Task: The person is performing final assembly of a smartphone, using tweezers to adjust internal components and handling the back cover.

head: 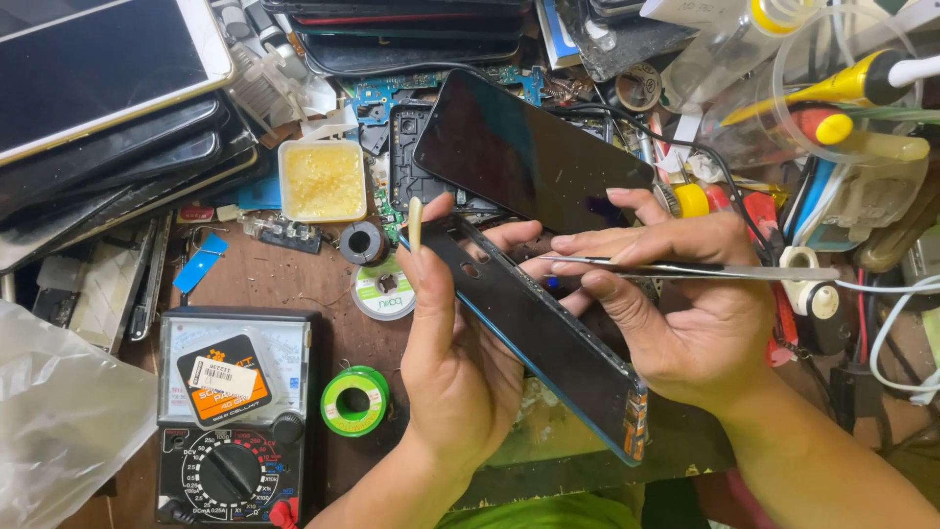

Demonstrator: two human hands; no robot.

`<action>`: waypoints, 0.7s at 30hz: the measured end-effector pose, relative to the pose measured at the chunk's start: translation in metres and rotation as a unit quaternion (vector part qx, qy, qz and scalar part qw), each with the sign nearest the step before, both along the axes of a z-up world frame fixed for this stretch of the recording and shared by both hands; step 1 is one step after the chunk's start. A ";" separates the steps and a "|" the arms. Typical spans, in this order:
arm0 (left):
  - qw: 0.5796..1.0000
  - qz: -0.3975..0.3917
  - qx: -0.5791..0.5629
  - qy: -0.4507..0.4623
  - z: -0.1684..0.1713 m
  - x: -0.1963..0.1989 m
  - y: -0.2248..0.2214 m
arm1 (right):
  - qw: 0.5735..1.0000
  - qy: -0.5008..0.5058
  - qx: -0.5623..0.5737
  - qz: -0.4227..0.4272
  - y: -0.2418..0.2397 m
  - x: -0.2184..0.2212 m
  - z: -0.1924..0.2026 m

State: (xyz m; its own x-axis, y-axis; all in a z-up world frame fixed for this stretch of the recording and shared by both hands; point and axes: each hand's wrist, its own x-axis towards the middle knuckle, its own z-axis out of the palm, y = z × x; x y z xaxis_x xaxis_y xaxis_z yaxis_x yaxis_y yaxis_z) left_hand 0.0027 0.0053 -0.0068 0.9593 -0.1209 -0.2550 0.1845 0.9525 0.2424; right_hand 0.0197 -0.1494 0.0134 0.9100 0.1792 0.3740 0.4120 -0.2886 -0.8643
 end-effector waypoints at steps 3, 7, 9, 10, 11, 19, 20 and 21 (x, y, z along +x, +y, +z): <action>1.000 -0.011 0.005 0.026 0.006 0.002 0.001 | 0.999 0.040 0.021 -0.023 -0.005 0.000 0.001; 1.000 -0.025 -0.009 0.011 0.003 0.002 0.003 | 0.999 -0.006 0.026 -0.044 -0.003 -0.002 0.002; 0.999 -0.031 -0.019 0.026 0.002 0.002 0.003 | 0.998 -0.027 0.009 -0.054 -0.006 -0.003 0.003; 0.999 -0.031 -0.019 0.025 0.003 0.003 0.003 | 0.998 -0.028 0.009 -0.055 -0.007 -0.003 0.003; 0.998 -0.039 -0.020 0.039 0.004 0.004 0.004 | 0.996 -0.051 0.001 -0.067 -0.008 -0.003 0.003; 1.000 -0.010 0.010 0.001 0.007 0.000 0.011 | 0.990 -0.089 -0.005 -0.114 -0.030 -0.016 0.022; 1.000 0.008 0.023 -0.019 0.011 -0.002 0.014 | 0.989 -0.087 0.018 -0.115 -0.036 -0.021 0.022; 0.998 0.027 0.035 -0.044 0.014 -0.002 0.014 | 0.988 -0.090 0.040 -0.116 -0.045 -0.023 0.023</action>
State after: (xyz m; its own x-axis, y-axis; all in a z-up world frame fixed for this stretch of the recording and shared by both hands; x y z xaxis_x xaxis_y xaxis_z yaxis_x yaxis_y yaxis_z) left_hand 0.0011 0.0197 0.0072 0.9829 -0.0531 -0.1763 0.1085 0.9406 0.3217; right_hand -0.0031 -0.1943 0.0366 0.8403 -0.0638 0.5383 0.4919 -0.3275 -0.8067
